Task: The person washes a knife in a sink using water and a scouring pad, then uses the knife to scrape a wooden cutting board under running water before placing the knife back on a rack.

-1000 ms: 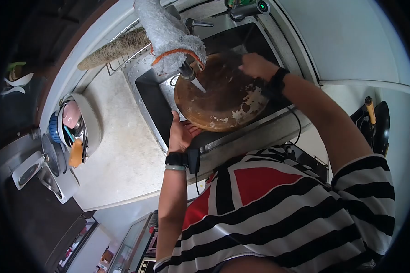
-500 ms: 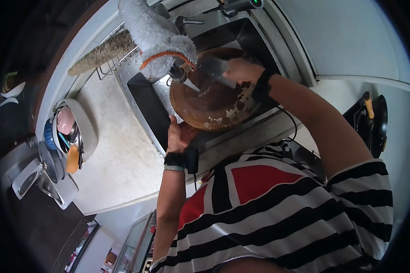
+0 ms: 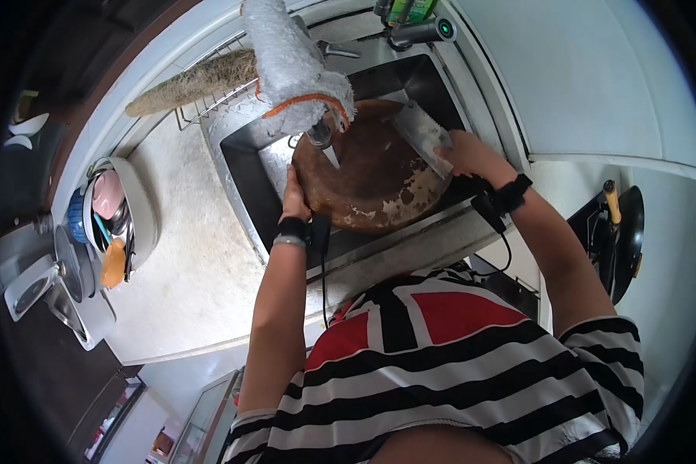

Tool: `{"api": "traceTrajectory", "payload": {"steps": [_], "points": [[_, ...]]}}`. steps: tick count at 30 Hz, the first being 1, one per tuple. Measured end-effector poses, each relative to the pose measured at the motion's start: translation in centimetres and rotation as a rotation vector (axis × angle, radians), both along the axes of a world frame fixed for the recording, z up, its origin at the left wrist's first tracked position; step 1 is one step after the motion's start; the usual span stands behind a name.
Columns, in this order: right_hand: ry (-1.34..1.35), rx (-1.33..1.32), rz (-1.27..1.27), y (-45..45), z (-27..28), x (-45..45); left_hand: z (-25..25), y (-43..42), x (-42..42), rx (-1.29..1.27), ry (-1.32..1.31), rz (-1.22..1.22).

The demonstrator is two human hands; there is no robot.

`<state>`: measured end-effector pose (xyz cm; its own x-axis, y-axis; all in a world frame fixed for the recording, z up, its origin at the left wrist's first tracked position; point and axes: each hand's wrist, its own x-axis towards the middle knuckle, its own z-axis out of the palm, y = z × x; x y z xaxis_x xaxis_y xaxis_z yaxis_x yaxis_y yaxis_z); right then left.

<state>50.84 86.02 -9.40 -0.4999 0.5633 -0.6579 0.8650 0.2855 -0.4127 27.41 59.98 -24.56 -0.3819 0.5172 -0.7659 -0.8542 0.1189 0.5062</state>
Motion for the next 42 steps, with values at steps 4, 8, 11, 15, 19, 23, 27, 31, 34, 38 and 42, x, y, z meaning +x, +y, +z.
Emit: {"api": "traceTrajectory", "payload": {"steps": [4,8,11,15,19,23,27,31,34,38,42], "points": [[-0.048,-0.03,-0.026,-0.3,0.3,0.4,-1.2,1.7,-2.9,-0.202,-0.003,-0.024],[-0.01,-0.09,-0.108,-0.5,0.6,0.8,-1.4,1.8,-5.1,-0.323,0.046,-0.166],[0.001,-0.071,-0.12,-0.6,0.0,1.3,-3.6,2.0,-6.2,-0.182,-0.053,-0.205],[-0.058,-0.127,-0.214,-0.9,1.7,0.5,-8.8,2.8,-7.7,-0.27,0.003,-0.31],[-0.045,-0.226,-0.347,-0.8,0.3,1.4,-7.8,2.6,-8.3,-0.309,-0.112,-0.343],[0.03,-0.405,-0.532,-1.0,-1.4,2.1,-6.2,3.3,-9.6,-0.271,-0.126,-0.411],[0.06,-0.442,-0.562,-1.1,-2.0,1.6,-3.8,2.7,-10.0,-0.117,-0.069,-0.451],[0.048,-0.482,-0.566,-0.2,-5.1,1.6,-0.2,0.5,-9.3,0.032,-0.183,-0.374],[0.051,-0.508,-0.433,0.1,-6.6,0.8,0.6,-1.0,-9.5,0.069,-0.248,-0.328],[0.326,-0.472,0.015,2.0,-11.7,1.8,4.7,-2.1,-7.1,0.07,-0.141,-0.262],[0.405,-0.082,0.637,2.0,-12.0,0.8,9.2,-2.2,-3.0,0.066,-0.127,-0.099]]}}
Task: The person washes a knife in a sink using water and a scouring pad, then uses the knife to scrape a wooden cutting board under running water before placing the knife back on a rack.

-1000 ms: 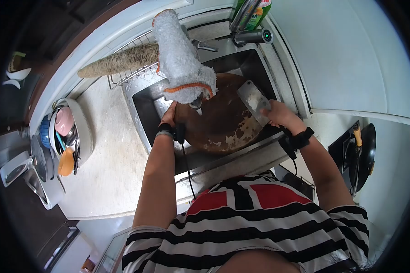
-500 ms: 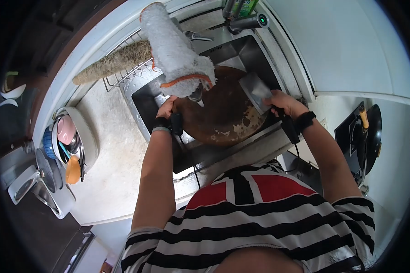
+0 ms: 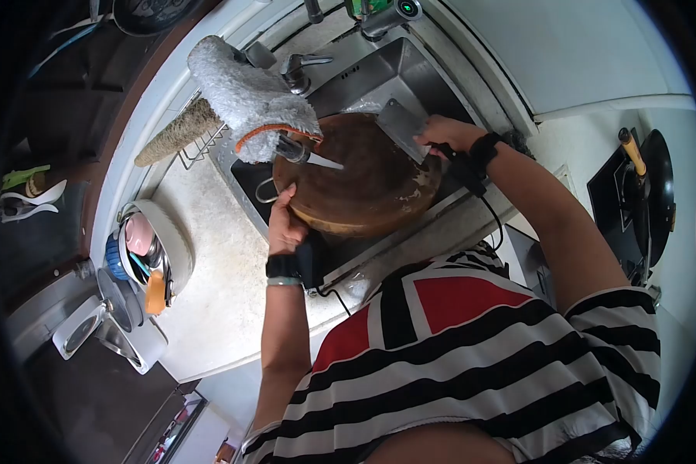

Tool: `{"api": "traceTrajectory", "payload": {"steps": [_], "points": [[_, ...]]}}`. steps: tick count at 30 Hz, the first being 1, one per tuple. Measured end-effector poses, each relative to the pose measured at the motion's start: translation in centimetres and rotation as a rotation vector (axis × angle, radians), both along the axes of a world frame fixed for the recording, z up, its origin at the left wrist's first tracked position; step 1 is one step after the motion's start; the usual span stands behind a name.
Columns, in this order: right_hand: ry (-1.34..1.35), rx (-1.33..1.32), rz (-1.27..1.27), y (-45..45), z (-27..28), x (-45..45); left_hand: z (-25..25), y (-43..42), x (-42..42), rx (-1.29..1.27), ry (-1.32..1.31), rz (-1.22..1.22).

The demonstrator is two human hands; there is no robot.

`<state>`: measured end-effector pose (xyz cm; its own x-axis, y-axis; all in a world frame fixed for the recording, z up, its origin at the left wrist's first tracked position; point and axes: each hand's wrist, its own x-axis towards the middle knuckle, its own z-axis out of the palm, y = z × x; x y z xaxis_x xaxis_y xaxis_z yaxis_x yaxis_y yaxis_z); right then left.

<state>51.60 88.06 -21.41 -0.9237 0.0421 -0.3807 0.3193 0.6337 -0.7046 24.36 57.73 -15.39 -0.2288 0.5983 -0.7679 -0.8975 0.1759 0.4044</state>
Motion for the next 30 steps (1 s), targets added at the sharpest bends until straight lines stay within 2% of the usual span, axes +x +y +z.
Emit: {"api": "traceTrajectory", "payload": {"steps": [1,2,3,5,6,8,9,11,13,15,17,19,22,23,25,27,30], "points": [[-0.199,-0.19,-0.223,-0.1,-0.4,-0.4,0.5,-0.2,1.1,-0.004,0.038,0.083],[-0.3,-0.292,-0.328,-0.6,0.0,-0.9,0.9,-0.6,2.1,0.009,0.043,0.126],[-0.395,-0.385,-0.443,-1.0,0.4,-1.5,1.3,-0.9,3.1,0.005,0.048,0.126],[-0.602,-0.469,-0.832,-2.3,3.5,-2.4,3.1,-1.1,5.2,-0.07,0.163,0.249],[-0.602,-0.471,-0.832,-2.5,2.9,-2.2,3.1,-1.6,5.8,-0.072,0.159,0.264],[-0.377,-0.402,-0.546,-3.2,2.7,-2.1,2.4,-2.6,6.3,-0.051,0.134,0.27],[-0.377,-0.402,-0.547,-3.7,2.5,-2.3,2.1,-3.1,6.5,-0.03,0.11,0.274],[-0.42,-0.31,-0.449,-6.9,7.2,-5.2,1.7,-3.9,6.6,-0.009,0.079,0.264],[-0.393,-0.398,-0.3,-8.9,7.5,-7.2,1.6,-4.4,6.8,0.001,0.035,0.254],[-0.293,-0.395,-0.346,-11.5,10.2,-8.8,1.5,-4.8,6.9,0.007,0.044,0.25],[-0.403,-0.352,-0.3,-12.9,11.2,-10.5,1.1,-5.3,6.9,0.001,0.011,0.249],[-0.41,-0.285,-0.279,-13.3,10.8,-11.2,1.0,-5.4,6.9,0.012,0.012,0.246],[-0.224,-0.121,-0.177,-12.9,9.6,-10.8,0.6,-5.6,6.8,-0.006,0.0,0.252],[-0.122,-0.1,-0.223,-12.8,8.2,-10.5,0.5,-5.7,6.8,-0.023,-0.007,0.252],[-0.12,-0.005,-0.342,-11.4,6.5,-9.5,0.9,-5.4,6.9,-0.017,0.005,0.254],[-0.317,-0.044,-0.432,-8.9,5.3,-8.5,1.4,-5.4,7.2,-0.015,0.013,0.251],[-0.38,-0.04,-0.51,-4.8,5.0,-6.1,1.4,-5.4,7.1,-0.035,0.039,0.253]]}}
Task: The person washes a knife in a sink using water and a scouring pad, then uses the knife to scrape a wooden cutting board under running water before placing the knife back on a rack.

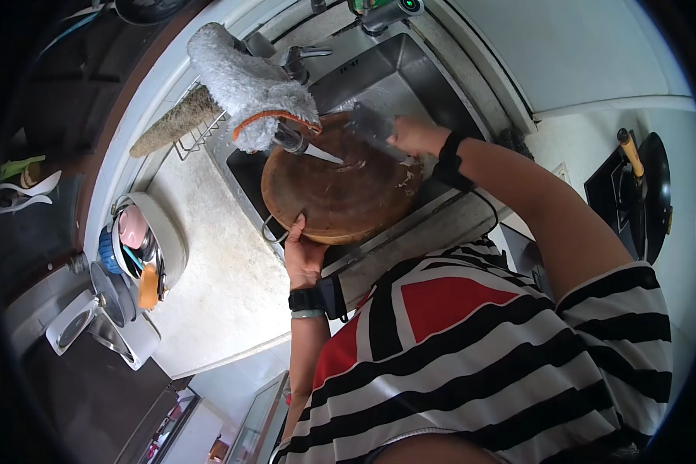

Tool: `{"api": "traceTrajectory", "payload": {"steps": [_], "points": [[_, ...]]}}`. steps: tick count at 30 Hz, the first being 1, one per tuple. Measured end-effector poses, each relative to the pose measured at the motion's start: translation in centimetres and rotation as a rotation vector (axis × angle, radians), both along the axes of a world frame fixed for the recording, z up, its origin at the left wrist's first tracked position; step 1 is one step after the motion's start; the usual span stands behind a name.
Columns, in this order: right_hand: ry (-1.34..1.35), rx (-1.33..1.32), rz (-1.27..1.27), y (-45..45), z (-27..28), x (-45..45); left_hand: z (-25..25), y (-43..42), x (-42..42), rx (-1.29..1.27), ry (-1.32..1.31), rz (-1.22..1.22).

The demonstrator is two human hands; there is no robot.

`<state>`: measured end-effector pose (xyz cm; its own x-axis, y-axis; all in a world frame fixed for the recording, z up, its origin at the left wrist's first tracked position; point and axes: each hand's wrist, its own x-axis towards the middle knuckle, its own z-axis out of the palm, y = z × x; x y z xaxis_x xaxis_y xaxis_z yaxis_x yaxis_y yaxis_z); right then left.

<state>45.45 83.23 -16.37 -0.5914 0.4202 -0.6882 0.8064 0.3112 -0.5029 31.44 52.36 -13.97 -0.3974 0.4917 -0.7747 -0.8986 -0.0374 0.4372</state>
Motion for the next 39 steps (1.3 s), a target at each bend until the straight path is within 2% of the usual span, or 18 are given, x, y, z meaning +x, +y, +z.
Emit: {"api": "traceTrajectory", "payload": {"steps": [2,4,8,13,15,16,17,19,21,23,25,27,28,30,33,35,37,39], "points": [[0.063,0.217,0.111,2.2,-2.2,0.9,-0.7,-0.3,-0.2,0.013,-0.013,-0.008],[0.104,0.249,0.243,2.5,-2.9,0.6,-0.9,-0.3,-0.3,0.026,-0.003,-0.008],[0.117,-0.067,0.115,-3.8,4.7,-4.0,-0.1,0.0,-0.3,-0.02,-0.017,-0.026],[0.072,-0.224,0.235,-7.9,4.4,-7.2,-0.8,-0.2,-0.6,-0.006,-0.032,-0.018],[0.245,-0.09,0.225,-6.6,1.5,-5.8,-0.7,-0.2,-0.4,0.009,-0.054,0.003],[0.216,-0.046,0.129,-5.4,2.9,-4.6,-0.5,-0.2,-0.5,-0.002,-0.05,0.001],[0.103,0.093,0.207,-3.4,-2.3,-4.1,-0.4,-0.2,-0.5,-0.008,-0.042,0.001],[0.073,0.0,-0.045,-0.1,-1.9,-1.2,-0.6,-0.4,-0.6,0.01,-0.045,0.004],[0.049,0.13,0.09,2.1,-3.5,0.3,-0.7,-0.4,-0.5,0.031,-0.052,0.002],[0.186,0.515,0.283,2.7,-2.2,0.5,-0.6,-0.3,-0.4,0.044,-0.008,0.002],[0.055,0.201,0.227,0.9,0.4,-1.8,-0.8,-0.2,-0.6,0.03,-0.014,0.001],[0.124,0.004,0.125,-2.6,1.2,-4.2,-1.0,-0.4,-0.5,0.007,-0.022,-0.005],[0.087,-0.081,0.065,-4.8,4.3,-5.3,-1.2,-0.6,-0.5,0.007,-0.032,-0.001],[0.085,-0.219,0.151,-7.0,2.9,-7.1,-1.3,-0.3,-0.7,0.008,-0.038,-0.001],[0.074,-0.242,0.177,-7.6,3.3,-7.2,-1.0,-0.2,-0.6,-0.044,-0.021,0.003],[0.269,-0.095,0.099,-6.6,1.3,-5.8,-0.9,-0.3,-0.7,0.001,-0.038,-0.024],[0.101,-0.051,0.134,-3.9,-0.8,-4.0,-0.7,-0.4,-0.5,-0.021,-0.029,-0.009],[0.043,-0.054,-0.021,-1.1,-1.2,-1.5,-0.7,-0.3,-0.6,-0.035,-0.021,0.0]]}}
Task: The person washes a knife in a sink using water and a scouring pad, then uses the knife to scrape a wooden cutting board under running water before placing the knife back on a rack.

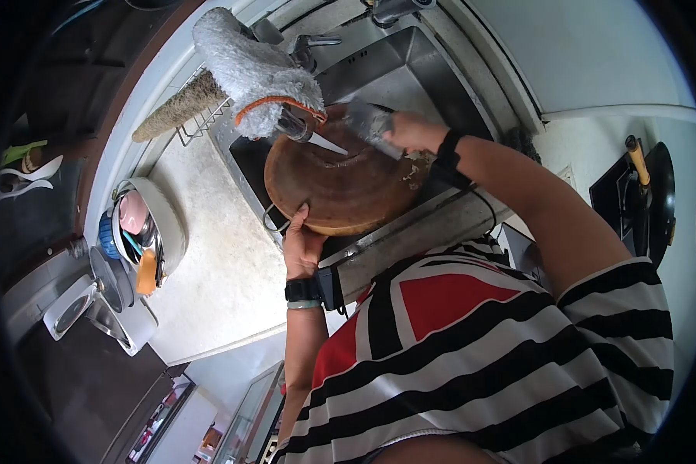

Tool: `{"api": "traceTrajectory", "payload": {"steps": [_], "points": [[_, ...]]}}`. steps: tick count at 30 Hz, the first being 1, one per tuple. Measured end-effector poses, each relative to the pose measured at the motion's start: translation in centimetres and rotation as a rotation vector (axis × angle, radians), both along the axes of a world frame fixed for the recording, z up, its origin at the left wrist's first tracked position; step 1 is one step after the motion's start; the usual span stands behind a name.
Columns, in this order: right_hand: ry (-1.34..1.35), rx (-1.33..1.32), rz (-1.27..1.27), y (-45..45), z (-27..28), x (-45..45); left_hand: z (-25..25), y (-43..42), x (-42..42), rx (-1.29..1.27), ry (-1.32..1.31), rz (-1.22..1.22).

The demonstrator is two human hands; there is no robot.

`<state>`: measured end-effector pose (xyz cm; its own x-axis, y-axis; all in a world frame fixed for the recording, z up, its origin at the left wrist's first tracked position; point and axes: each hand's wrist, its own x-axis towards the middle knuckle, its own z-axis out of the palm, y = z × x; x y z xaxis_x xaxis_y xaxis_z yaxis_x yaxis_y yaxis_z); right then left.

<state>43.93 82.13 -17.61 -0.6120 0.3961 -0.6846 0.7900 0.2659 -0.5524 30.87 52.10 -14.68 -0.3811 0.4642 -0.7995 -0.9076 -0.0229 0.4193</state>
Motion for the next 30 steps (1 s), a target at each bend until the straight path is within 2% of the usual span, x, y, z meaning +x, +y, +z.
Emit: {"api": "traceTrajectory", "payload": {"steps": [1,2,4,8,12,14,17,18,20,21,23,25,26,28,29,30], "points": [[0.107,0.14,-0.156,0.5,-2.5,1.4,-0.3,-0.1,-0.1,0.001,0.003,0.005],[0.106,0.144,-0.155,1.7,-1.8,2.2,-0.4,-0.1,-0.1,0.002,0.005,0.011],[0.001,0.295,0.078,3.7,-0.2,3.1,-0.3,-0.1,0.0,0.003,0.017,0.017],[0.055,0.038,0.049,-2.3,4.3,0.6,-0.2,0.1,0.1,-0.016,0.025,0.02],[0.096,-0.128,0.202,-8.1,8.4,-1.5,-0.8,-0.2,-0.2,0.016,0.017,-0.007],[0.135,-0.043,0.236,-8.7,7.8,-0.7,-0.1,0.0,-0.1,-0.026,0.034,-0.009],[0.116,-0.097,0.175,-6.9,7.4,0.8,-0.2,0.1,0.0,-0.028,0.029,-0.019],[0.053,-0.014,0.163,-6.0,6.8,1.4,0.1,0.1,0.0,-0.032,0.035,-0.04],[0.024,-0.077,-0.009,-3.4,3.3,3.6,-0.4,-0.4,-0.3,-0.014,0.058,-0.051],[0.002,-0.066,0.064,-2.9,4.0,3.6,-0.7,-0.6,-0.4,0.002,0.081,-0.06],[-0.01,-0.009,0.024,1.3,2.8,6.8,-0.8,-1.2,-1.3,-0.012,0.123,0.005],[0.057,0.378,0.178,2.5,2.5,7.8,-0.6,-1.6,-2.8,-0.058,0.106,0.111],[0.061,0.382,0.184,2.8,2.9,7.5,-0.9,-2.0,-3.4,-0.054,0.109,0.118],[-0.145,0.149,-0.01,3.0,4.1,7.2,-1.8,-3.2,-3.7,-0.049,0.038,0.145],[-0.144,0.147,-0.003,3.0,4.0,7.1,-2.1,-3.4,-3.7,-0.052,0.039,0.152],[-0.152,0.137,-0.007,2.8,3.8,7.1,-2.5,-3.6,-3.7,-0.136,0.138,0.117]]}}
